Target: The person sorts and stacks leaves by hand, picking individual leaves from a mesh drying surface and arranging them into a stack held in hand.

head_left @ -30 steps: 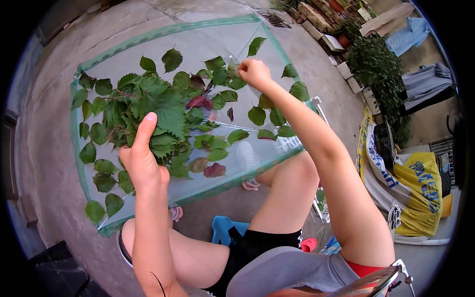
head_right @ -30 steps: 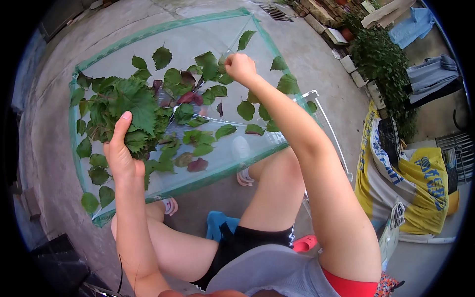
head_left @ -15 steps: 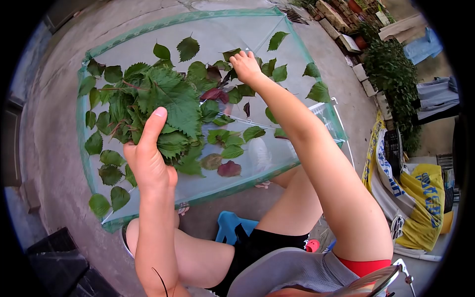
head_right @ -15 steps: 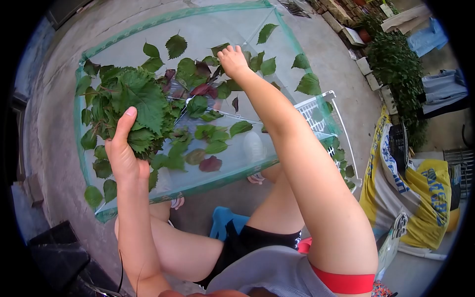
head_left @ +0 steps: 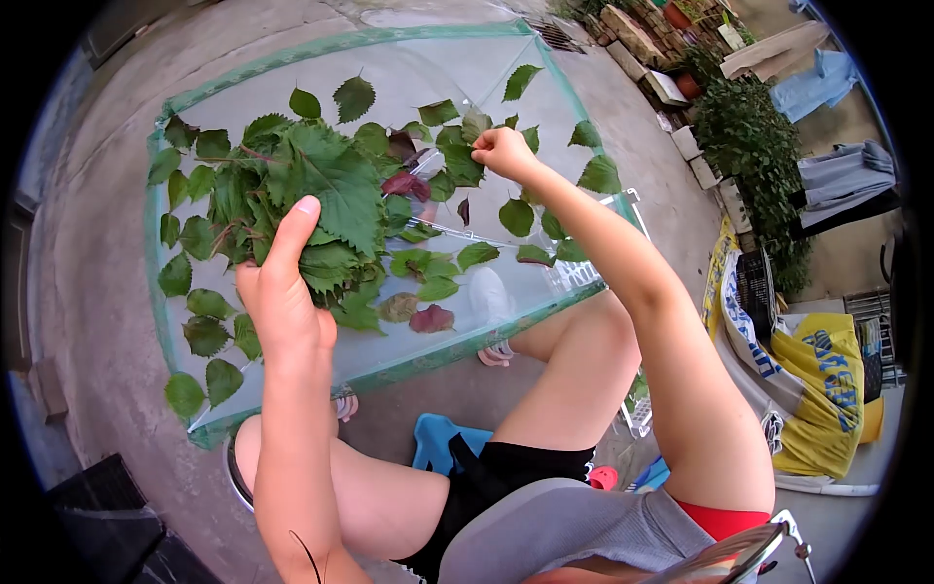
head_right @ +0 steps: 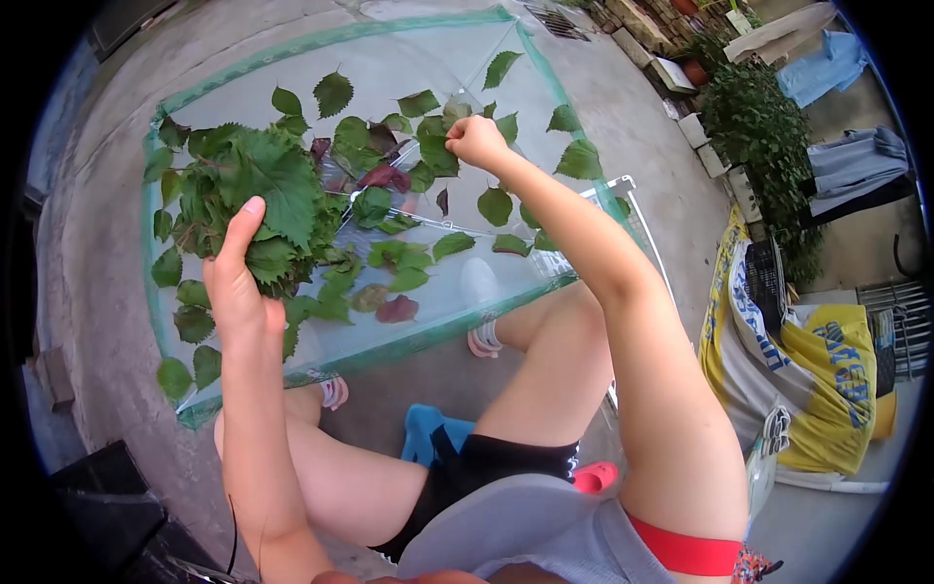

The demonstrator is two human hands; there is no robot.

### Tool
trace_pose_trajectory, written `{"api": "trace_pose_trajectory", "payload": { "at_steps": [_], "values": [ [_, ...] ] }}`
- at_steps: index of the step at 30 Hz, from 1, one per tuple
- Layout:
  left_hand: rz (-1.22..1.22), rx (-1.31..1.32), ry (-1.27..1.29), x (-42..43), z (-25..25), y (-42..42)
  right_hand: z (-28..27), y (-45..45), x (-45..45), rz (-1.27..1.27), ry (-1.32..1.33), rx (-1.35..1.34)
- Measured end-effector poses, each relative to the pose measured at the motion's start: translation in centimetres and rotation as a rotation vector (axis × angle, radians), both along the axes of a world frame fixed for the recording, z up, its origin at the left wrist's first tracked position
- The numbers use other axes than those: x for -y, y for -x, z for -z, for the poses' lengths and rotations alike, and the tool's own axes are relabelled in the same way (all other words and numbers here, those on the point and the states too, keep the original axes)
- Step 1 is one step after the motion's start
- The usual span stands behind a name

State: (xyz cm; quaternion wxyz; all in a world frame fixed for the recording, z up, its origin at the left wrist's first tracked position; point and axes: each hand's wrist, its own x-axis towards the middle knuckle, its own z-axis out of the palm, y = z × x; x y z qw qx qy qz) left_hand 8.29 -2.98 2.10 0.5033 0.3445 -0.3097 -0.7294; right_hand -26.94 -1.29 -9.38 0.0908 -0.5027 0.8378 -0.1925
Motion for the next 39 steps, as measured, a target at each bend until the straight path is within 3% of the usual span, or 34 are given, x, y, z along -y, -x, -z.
{"api": "trace_pose_trajectory", "payload": {
  "at_steps": [2, 4, 10, 12, 14, 17, 18, 20, 30, 39],
  "values": [
    [0.017, 0.013, -0.012, -0.2, -0.1, 0.3, -0.5, -0.8, -1.9, 0.175, -0.184, 0.416],
    [-0.001, -0.009, -0.007, -0.2, 0.1, 0.6, 0.3, -1.1, -3.7, 0.176, -0.251, 0.477],
    [0.044, -0.032, 0.0, -0.5, 0.5, 1.0, -0.1, -2.9, -6.9, 0.097, -0.397, 0.319],
    [0.058, -0.031, 0.002, -0.5, 0.6, 1.0, 1.0, -2.5, -7.2, 0.052, -0.392, 0.182],
    [0.054, -0.018, 0.023, -0.5, 1.0, 1.1, 2.0, -2.1, -7.4, -0.124, -0.288, -0.16],
    [0.045, -0.01, 0.04, -0.7, 0.9, 1.2, 2.9, -2.2, -7.6, -0.106, -0.227, -0.24],
    [0.046, -0.009, 0.038, -0.6, 0.9, 1.2, 2.5, -2.5, -7.3, -0.105, -0.229, -0.239],
    [0.071, -0.003, 0.027, -0.5, 0.8, 1.3, 0.6, -3.1, -6.6, -0.032, -0.494, -0.113],
    [0.066, -0.009, 0.022, -0.5, 0.9, 1.3, -3.9, -3.2, -7.1, -0.015, -0.372, -0.003],
    [0.037, 0.021, -0.006, -0.9, 1.1, 1.5, -2.6, -2.5, -7.6, 0.039, -0.366, 0.12]
  ]
}}
